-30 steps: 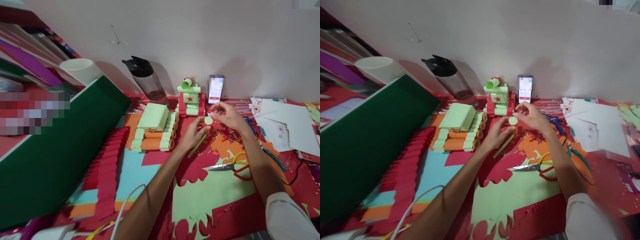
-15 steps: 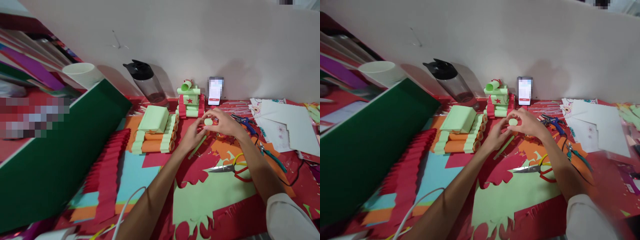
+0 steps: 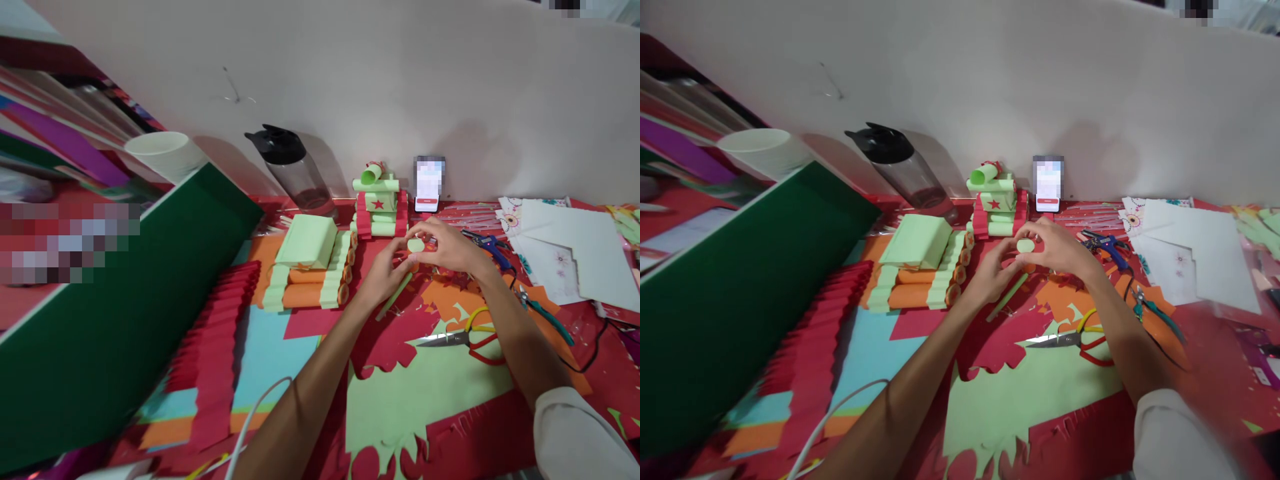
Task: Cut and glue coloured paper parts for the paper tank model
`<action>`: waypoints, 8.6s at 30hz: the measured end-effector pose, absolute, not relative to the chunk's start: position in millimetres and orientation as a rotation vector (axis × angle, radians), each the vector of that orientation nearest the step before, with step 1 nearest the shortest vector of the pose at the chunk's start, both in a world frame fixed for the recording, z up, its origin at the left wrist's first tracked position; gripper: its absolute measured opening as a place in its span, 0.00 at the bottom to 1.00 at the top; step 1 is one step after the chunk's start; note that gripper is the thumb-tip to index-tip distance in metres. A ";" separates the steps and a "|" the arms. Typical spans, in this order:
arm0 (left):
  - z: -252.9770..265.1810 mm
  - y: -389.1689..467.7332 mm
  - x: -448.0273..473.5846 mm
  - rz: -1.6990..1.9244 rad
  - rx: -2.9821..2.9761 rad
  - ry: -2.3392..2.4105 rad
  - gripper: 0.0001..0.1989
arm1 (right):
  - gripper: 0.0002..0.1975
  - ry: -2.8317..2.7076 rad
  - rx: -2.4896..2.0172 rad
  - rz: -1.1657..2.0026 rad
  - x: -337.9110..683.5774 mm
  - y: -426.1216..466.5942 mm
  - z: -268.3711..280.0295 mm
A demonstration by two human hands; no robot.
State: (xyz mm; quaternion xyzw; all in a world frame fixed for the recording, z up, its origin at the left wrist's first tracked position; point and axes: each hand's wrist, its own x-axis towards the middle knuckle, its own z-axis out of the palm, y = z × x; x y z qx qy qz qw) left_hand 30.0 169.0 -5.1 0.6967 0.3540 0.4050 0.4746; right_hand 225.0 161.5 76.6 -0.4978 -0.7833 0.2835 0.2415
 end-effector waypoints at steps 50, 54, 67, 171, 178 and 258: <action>-1.0 167.3 29.6 0.960 1.680 0.897 0.18 | 0.13 -2.512 -1.152 0.494 256.2 165.2 82.3; -0.5 167.3 30.0 0.964 1.684 0.888 0.17 | 0.15 -2.529 -1.149 0.469 251.9 164.9 82.1; -0.4 166.8 29.5 0.982 1.685 0.888 0.17 | 0.18 -2.563 -1.141 0.493 249.3 163.7 80.9; -5.2 174.0 27.7 1.167 1.181 0.915 0.31 | 0.30 -1.735 -1.357 1.366 217.4 174.5 37.3; -4.6 176.8 22.7 1.232 1.303 1.021 0.26 | 0.17 -1.798 -1.408 1.202 229.5 179.9 38.9; 28.9 152.5 24.0 0.469 1.825 0.919 0.17 | 0.03 -2.462 -1.443 1.068 273.4 164.7 84.3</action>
